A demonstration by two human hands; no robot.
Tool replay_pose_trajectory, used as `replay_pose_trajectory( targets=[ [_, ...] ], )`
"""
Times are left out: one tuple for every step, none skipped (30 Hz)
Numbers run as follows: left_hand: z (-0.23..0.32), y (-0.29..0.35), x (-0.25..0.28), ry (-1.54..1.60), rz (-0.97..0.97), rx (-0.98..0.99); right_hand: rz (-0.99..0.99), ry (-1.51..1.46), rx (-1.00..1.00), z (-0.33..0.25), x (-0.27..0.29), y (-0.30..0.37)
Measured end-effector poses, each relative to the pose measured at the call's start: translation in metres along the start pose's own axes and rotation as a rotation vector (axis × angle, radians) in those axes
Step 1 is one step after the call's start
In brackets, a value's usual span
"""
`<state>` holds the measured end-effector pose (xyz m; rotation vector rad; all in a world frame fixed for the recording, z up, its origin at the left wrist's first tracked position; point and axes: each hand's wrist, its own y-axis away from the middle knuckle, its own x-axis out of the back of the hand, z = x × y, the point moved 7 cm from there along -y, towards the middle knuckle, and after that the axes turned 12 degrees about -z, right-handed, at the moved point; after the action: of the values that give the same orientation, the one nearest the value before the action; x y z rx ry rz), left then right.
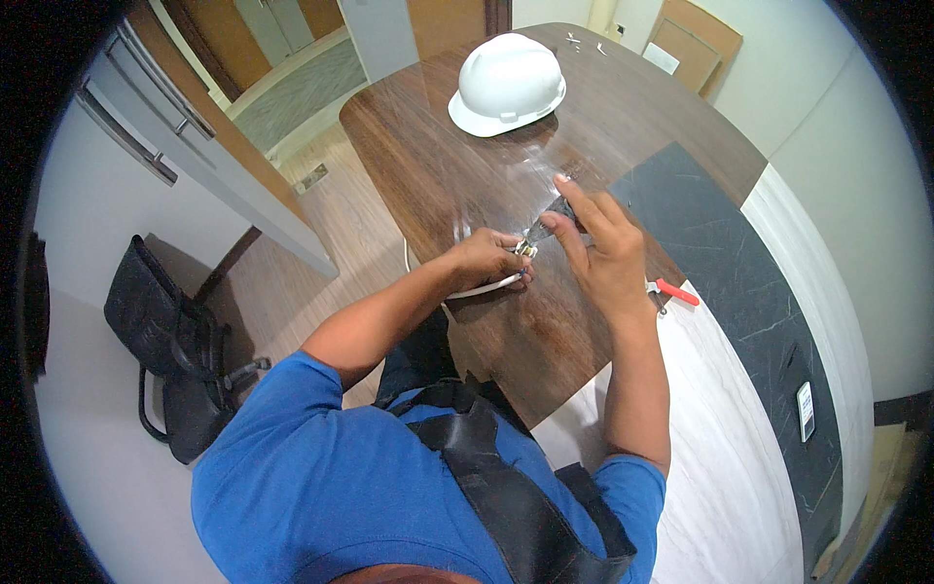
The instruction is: The person uses a screwdriver to tighten screws on a small electrical connector attached to a white cable. They then use pliers to strip the insulation from a blue wire and insert it into the connector, securing it with the screwdriver.
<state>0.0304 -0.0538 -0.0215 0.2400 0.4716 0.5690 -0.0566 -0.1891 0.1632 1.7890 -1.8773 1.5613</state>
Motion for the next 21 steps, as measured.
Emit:
replay_pose_trajectory(
  targets=[
    [-0.001,-0.002,0.002,0.013,0.009,-0.004,0.054,0.015,0.017,-0.004,0.002,-0.002],
    [-0.003,-0.004,0.005,0.026,0.017,-0.009,0.107,0.029,0.034,-0.008,0.005,-0.004],
    [-0.004,-0.006,0.006,-0.009,0.016,-0.016,0.05,0.04,-0.005,-0.006,0.005,-0.003],
    [-0.006,-0.007,0.009,-0.04,0.021,-0.032,-0.012,0.049,-0.033,-0.005,0.009,0.0],
    [-0.005,-0.007,0.007,-0.069,0.019,-0.045,-0.074,0.065,-0.07,-0.005,0.013,0.003],
    [-0.003,-0.008,0.008,-0.126,0.047,-0.049,-0.156,0.118,-0.143,-0.007,0.016,0.004],
    [0.002,-0.006,0.005,-0.186,0.072,-0.044,-0.233,0.169,-0.226,-0.009,0.02,0.008],
    [0.005,-0.005,0.004,-0.247,0.095,-0.04,-0.31,0.22,-0.309,-0.008,0.023,0.012],
    [0.006,-0.007,0.004,-0.326,0.102,-0.069,-0.361,0.271,-0.283,-0.012,0.023,0.015],
    [0.005,-0.009,0.007,-0.404,0.113,-0.097,-0.415,0.317,-0.253,-0.014,0.023,0.017],
    [0.004,-0.011,0.009,-0.481,0.126,-0.125,-0.468,0.364,-0.221,-0.017,0.022,0.019],
    [0.002,-0.012,0.01,-0.553,0.136,-0.169,-0.519,0.423,-0.209,-0.019,0.021,0.023],
    [0.003,-0.01,0.006,-0.622,0.14,-0.212,-0.572,0.486,-0.202,-0.022,0.02,0.03],
    [0.003,-0.007,0.002,-0.69,0.145,-0.256,-0.626,0.548,-0.194,-0.025,0.018,0.036],
    [0.001,-0.006,0.0,-0.737,0.167,-0.243,-0.642,0.594,-0.172,-0.026,0.016,0.043],
    [0.004,0.0,-0.007,-0.742,0.157,-0.261,-0.658,0.639,-0.158,-0.026,0.012,0.052],
    [0.007,0.005,-0.014,-0.745,0.147,-0.279,-0.675,0.684,-0.143,-0.027,0.008,0.061],
    [0.007,0.008,-0.018,-0.749,0.137,-0.297,-0.685,0.722,-0.134,-0.031,0.005,0.067],
    [0.007,0.012,-0.019,-0.756,0.164,-0.35,-0.692,0.759,-0.118,-0.036,0.001,0.07],
    [0.006,0.015,-0.019,-0.763,0.19,-0.404,-0.7,0.795,-0.103,-0.04,-0.003,0.074],
    [0.005,0.019,-0.02,-0.768,0.217,-0.457,-0.697,0.779,-0.1,-0.043,-0.006,0.078]
  ],
)
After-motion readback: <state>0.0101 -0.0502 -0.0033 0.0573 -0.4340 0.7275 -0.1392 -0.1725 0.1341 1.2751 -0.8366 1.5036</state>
